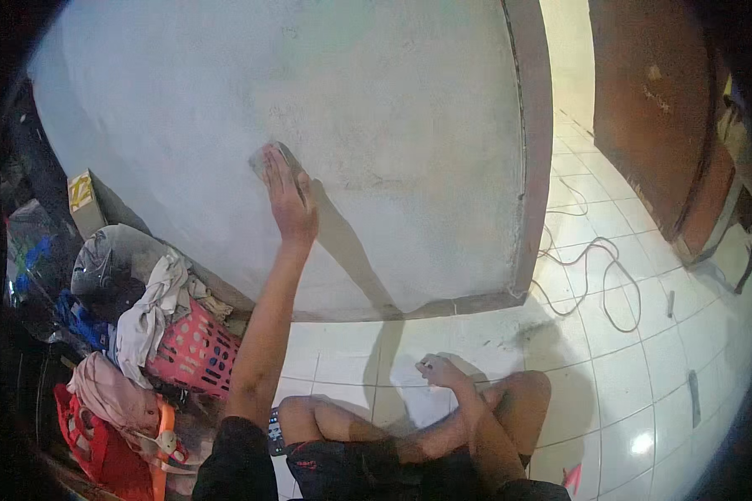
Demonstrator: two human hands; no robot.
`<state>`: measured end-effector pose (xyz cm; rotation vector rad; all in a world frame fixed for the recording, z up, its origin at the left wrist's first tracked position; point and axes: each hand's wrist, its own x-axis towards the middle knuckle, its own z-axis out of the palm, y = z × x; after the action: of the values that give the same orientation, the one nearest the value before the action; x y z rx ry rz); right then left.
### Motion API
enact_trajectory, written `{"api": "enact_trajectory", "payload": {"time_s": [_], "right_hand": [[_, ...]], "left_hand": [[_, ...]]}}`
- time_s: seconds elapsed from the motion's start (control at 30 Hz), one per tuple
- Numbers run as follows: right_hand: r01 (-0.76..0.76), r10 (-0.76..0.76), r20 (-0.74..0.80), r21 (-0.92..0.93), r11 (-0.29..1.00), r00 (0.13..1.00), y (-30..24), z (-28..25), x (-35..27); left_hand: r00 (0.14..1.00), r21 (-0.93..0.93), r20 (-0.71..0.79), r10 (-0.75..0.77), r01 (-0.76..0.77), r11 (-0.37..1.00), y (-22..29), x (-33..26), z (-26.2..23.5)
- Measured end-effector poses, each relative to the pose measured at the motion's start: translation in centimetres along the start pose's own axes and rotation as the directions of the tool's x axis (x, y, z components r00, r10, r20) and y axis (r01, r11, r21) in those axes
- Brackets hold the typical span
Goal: The person sands a wall using sandpaper and rubs the wall surface with their hand.
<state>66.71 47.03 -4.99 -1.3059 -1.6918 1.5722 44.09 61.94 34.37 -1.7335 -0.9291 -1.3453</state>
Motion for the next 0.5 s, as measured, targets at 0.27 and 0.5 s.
{"api": "enact_trajectory", "payload": {"time_s": [0.27,0.5], "right_hand": [[0.004,0.003,0.032,-0.238,0.971,0.999,0.4,0.0,-0.3],[0.053,-0.047,0.027,-0.283,0.958,0.999,1.5,-0.1,0.8]], "left_hand": [[0.994,0.03,-0.042,0.098,-0.097,0.995,-1.7,2.0,0.5],[0.998,0.049,-0.014,0.057,-0.056,0.997,-2.5,5.9,-0.3]]}}
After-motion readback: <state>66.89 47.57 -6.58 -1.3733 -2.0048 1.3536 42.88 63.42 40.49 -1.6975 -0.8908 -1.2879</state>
